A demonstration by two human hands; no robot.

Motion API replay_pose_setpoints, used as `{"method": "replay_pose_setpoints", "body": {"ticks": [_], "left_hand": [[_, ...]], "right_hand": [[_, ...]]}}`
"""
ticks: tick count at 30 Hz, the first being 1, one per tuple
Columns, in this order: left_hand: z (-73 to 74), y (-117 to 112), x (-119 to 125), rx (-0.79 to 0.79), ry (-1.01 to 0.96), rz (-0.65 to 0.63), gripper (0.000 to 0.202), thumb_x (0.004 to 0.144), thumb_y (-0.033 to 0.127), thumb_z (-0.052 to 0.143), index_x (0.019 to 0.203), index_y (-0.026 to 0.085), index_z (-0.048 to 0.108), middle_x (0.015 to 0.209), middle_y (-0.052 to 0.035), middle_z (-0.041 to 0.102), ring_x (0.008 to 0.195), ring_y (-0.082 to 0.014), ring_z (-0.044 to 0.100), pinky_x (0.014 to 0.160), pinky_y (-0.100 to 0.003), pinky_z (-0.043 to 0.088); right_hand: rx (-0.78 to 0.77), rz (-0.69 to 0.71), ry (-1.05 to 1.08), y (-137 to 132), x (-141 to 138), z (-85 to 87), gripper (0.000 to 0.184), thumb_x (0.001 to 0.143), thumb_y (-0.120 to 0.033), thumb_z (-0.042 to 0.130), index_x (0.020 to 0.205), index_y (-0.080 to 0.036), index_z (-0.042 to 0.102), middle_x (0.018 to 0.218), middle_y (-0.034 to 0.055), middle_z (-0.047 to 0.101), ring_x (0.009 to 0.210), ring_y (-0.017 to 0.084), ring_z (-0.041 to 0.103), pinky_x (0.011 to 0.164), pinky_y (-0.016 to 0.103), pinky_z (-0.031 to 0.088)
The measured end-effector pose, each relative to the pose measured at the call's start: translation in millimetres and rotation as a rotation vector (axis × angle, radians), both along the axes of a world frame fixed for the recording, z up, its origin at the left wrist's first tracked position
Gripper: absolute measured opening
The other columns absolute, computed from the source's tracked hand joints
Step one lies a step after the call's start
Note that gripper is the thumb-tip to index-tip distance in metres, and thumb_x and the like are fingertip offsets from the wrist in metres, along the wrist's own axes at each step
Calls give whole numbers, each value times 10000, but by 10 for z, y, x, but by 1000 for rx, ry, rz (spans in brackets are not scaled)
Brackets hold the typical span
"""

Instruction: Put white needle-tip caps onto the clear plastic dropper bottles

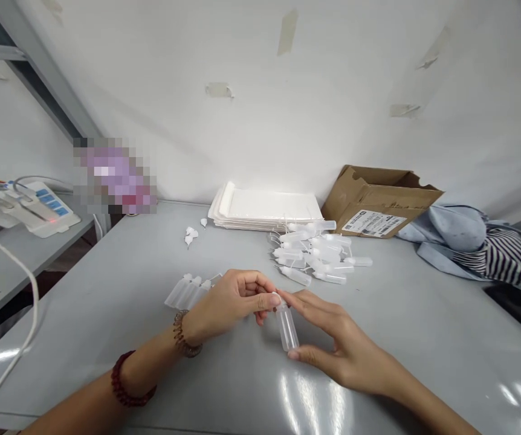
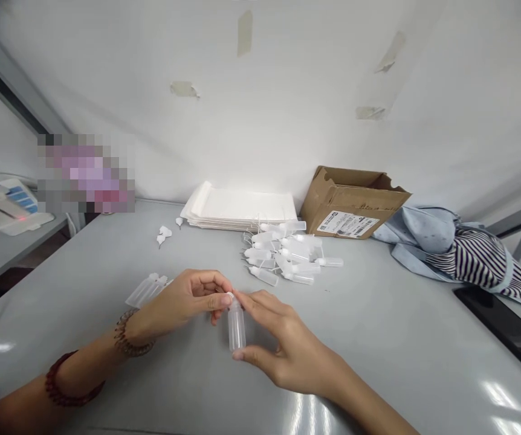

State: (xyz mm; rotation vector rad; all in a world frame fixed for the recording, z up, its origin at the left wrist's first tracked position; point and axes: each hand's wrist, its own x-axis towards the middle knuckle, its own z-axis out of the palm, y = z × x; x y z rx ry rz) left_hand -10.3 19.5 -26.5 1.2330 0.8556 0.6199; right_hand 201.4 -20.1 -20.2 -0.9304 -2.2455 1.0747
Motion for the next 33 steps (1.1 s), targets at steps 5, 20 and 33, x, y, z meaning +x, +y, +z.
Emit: {"method": "replay_pose_setpoints", "body": {"ticks": [5,20,33], "left_hand": [[13,10,-17,-64,30,-20,175,790,315,658,775,142,677,621,24,597,540,-79,538,552,-201,471],[38,20,-46,-113,-25,92,143,747,269,698,747,135,649,630,15,587,586,-100,542,541,-215,494],[82,-18,-25,62,35,45,131,751,238,700,756,135,617,671,17,610,580,-85,552,587,-220,494]], "right_hand": [[25,65,-5,8,36,-20,585,895,-182,524,1425,-305,309,1145,65,606,1017,196,554,896,363,465],[151,-5,137,-27,23,-155,458,888,-20,355,1246,-244,532,1011,66,608,858,157,574,710,284,483],[26,-117,212,-49,-45,-145,139,858,-107,542,909,-192,639,824,35,634,727,135,585,650,257,454]]}}
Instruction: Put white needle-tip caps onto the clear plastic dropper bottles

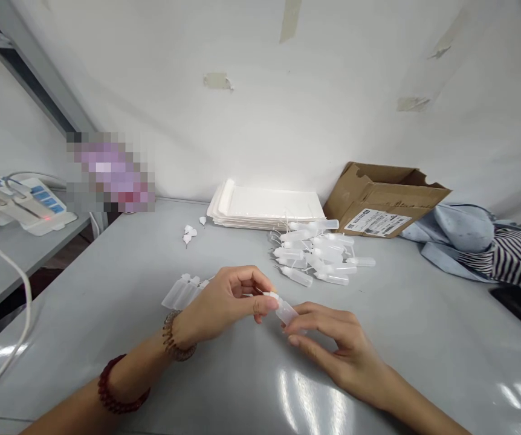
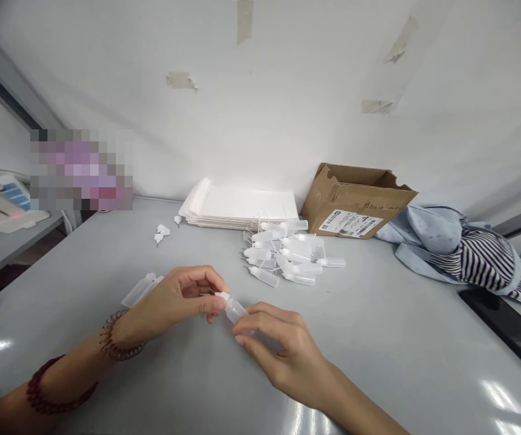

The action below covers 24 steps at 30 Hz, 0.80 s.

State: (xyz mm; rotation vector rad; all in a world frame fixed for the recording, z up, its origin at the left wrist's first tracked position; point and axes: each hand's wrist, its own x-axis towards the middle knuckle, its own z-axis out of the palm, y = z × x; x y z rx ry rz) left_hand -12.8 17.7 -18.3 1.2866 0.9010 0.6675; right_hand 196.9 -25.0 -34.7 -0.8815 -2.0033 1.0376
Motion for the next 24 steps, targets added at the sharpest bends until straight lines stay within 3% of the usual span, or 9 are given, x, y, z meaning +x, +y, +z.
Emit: {"method": "replay_pose_setpoints", "body": {"ticks": [4,7,11,14,18,20,22,24], "left_hand": [[12,-40,-15,318,57,-9,47,758,141,670,793,136,640,799,-24,630,740,-128,592,688,-247,516],[18,-41,-34,539,84,-56,46,781,99,642,811,127,662,817,-39,638,751,-126,595,693,-238,509],[51,-26,-50,560,87,-88,75,763,102,677,821,134,711,826,-39,668,689,-102,587,619,-200,485],[74,-38,-47,377,79,-49,96,741,129,702,829,157,728,815,-25,673,659,-100,590,570,-186,481],[55,-61,-33,123,76,-54,84,757,206,689,811,150,720,690,3,640,535,-92,572,509,-201,489],[36,-62,-30,143,72,-76,84,767,208,679,810,145,713,666,5,632,523,-91,561,501,-202,485],[26,-57,-32,312,83,-94,80,773,170,671,834,144,716,713,-15,648,597,-107,581,546,-207,483],[28,-53,-36,526,100,-116,96,786,127,654,849,144,723,783,-39,655,676,-118,594,605,-216,477]], "right_hand": [[-153,-49,-13,-13,10,23,140,901,-191,507,812,-198,615,708,10,644,679,133,582,650,267,430],[-373,-57,40,-18,-1,58,104,923,-287,491,933,-209,560,703,12,669,710,156,614,659,289,428],[-583,1,193,-15,-26,75,185,943,-326,454,1090,-215,443,809,23,668,659,143,643,653,299,434],[-483,-33,144,-42,-26,33,132,942,-294,456,1050,-219,464,772,15,665,687,146,639,641,283,442],[-40,-121,-45,-121,-6,-82,193,898,-189,512,1080,-246,483,822,20,666,701,149,611,606,260,448],[70,-142,-79,-146,-5,-109,233,880,-168,527,1094,-248,481,873,32,664,693,149,606,600,264,447],[-52,-147,-36,-142,-14,-91,172,893,-199,520,1058,-237,490,792,22,664,682,154,606,589,265,436],[-345,-103,98,-112,-28,-40,80,915,-255,501,985,-223,481,727,5,656,625,140,612,580,263,426]]}}
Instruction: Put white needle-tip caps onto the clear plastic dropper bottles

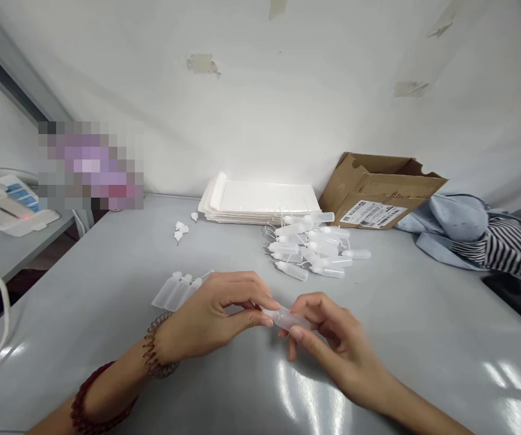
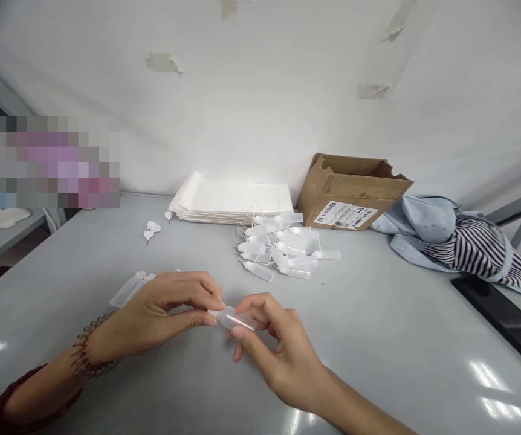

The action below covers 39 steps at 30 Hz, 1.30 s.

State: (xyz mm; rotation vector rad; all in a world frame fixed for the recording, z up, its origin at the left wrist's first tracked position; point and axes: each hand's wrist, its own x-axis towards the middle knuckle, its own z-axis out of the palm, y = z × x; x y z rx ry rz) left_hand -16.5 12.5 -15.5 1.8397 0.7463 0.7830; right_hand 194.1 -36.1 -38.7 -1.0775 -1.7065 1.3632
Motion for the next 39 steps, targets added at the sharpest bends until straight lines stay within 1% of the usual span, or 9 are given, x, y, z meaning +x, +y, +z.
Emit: {"method": "replay_pose_setpoints", "body": {"ticks": [4,9,13,15,18,21,27,35,39], "left_hand": [[14,-10,-12,110,-30,-58,159,818,97,618,900,189,719,884,-34,635,760,-113,596,695,-219,489],[-12,-40,-19,-71,-61,-9,664,751,214,722,1324,349,414,1118,-12,553,964,-151,550,878,-291,478],[-23,-44,0,-58,45,131,284,923,382,442,1112,191,532,882,-17,555,816,-148,542,769,-280,460],[-18,-47,19,-42,158,164,413,970,384,260,822,155,570,692,6,508,646,-124,490,618,-247,412],[6,-61,46,3,291,107,456,957,378,296,618,155,505,541,43,396,502,-93,377,505,-232,312],[51,-66,46,48,314,65,372,934,331,377,643,156,528,550,46,433,511,-90,392,509,-218,313],[103,-16,-36,-13,298,-59,166,905,285,473,901,189,608,849,2,641,742,-126,559,670,-216,425],[55,-23,-6,-137,336,-37,396,926,424,376,703,157,566,596,26,536,539,-97,472,518,-201,368],[51,-45,43,-145,369,-9,385,928,391,384,656,158,524,561,36,492,524,-95,437,516,-209,348]], "right_hand": [[-394,97,331,66,-34,80,155,915,-308,519,868,-199,419,774,4,654,530,100,619,627,282,441],[-308,25,307,31,-86,47,166,914,-305,533,849,-192,431,695,-18,631,590,95,590,655,267,415],[-98,-80,170,-22,-100,-17,148,918,-306,514,858,-209,419,664,-5,628,666,138,594,663,290,423],[26,-128,111,-41,-104,-57,137,912,-275,514,859,-223,399,694,-2,629,668,144,590,649,290,429],[185,-166,46,-69,-117,-107,135,899,-209,512,878,-241,383,805,13,642,698,146,585,645,282,434],[215,-141,34,-79,-123,-102,120,897,-186,498,885,-241,393,833,17,629,725,147,574,653,277,431],[-40,-79,151,-24,-83,12,268,918,-263,493,747,-237,287,651,-27,563,630,134,537,641,284,424],[757,-68,-269,18,-19,-96,241,851,-19,439,901,-240,356,977,94,607,776,182,574,649,321,467],[780,21,-324,25,-19,-91,214,856,-32,420,929,-229,377,874,79,604,731,182,554,636,325,466]]}}
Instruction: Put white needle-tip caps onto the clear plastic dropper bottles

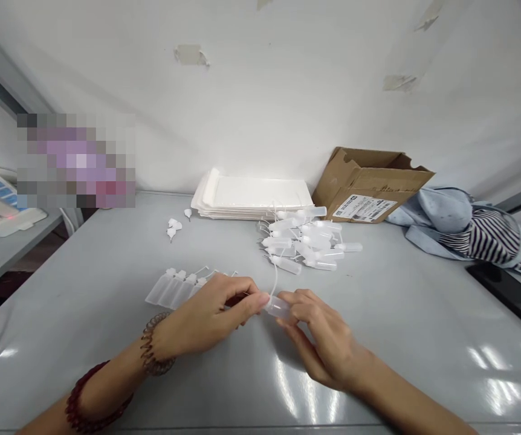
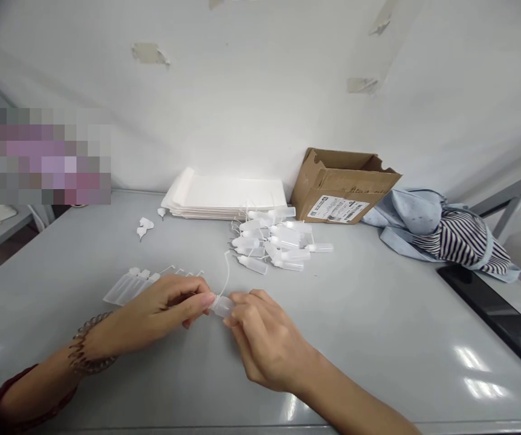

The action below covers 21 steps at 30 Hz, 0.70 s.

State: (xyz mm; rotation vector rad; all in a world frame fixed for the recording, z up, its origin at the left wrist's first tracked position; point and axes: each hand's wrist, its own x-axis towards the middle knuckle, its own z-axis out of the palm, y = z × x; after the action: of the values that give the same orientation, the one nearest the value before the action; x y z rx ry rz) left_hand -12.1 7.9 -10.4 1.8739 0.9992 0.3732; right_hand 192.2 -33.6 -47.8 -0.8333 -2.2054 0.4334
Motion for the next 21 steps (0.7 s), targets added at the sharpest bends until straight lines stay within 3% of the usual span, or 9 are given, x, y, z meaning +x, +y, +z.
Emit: {"method": "replay_pose_setpoints", "body": {"ticks": [4,9,11,13,18,19,21], "left_hand": [[-6,-8,-6,81,-24,-71,278,916,348,432,774,164,584,644,25,552,596,-111,481,562,-211,374],[-82,0,-8,263,-11,-84,184,910,264,455,847,160,592,715,2,606,635,-125,522,637,-237,402],[-108,10,0,266,-9,-87,172,904,275,472,873,161,597,737,-1,612,652,-128,532,647,-238,406],[-115,19,8,220,5,-76,242,913,317,457,812,159,610,705,4,598,633,-122,525,626,-228,401],[-79,1,31,98,62,-68,469,955,352,336,598,147,562,539,27,506,525,-96,463,543,-218,351],[-72,-9,35,100,69,-77,456,950,355,354,599,147,558,539,28,503,526,-96,455,535,-218,343],[-71,-30,42,125,62,-91,398,935,354,403,633,150,564,572,25,526,547,-101,454,531,-218,338]], "right_hand": [[-417,-39,62,-30,16,84,78,914,-206,445,866,-239,393,748,6,567,688,152,536,567,255,420],[-863,-78,125,1,38,197,209,922,-370,459,793,-226,380,597,-56,427,526,100,364,471,218,292],[-939,-61,147,12,39,201,218,929,-384,442,800,-225,366,583,-62,406,520,98,357,475,218,295],[-853,-72,97,6,32,168,190,939,-358,423,815,-224,369,619,-49,424,536,103,376,496,227,320],[-277,2,-65,-37,3,37,121,915,-164,367,809,-222,364,749,23,510,653,151,439,600,280,402],[-265,11,-61,-43,4,27,128,916,-160,361,804,-224,356,745,20,507,644,149,432,594,276,399],[-405,-13,-33,-51,18,36,141,936,-213,359,797,-228,345,709,-7,468,589,132,387,545,249,362]]}}
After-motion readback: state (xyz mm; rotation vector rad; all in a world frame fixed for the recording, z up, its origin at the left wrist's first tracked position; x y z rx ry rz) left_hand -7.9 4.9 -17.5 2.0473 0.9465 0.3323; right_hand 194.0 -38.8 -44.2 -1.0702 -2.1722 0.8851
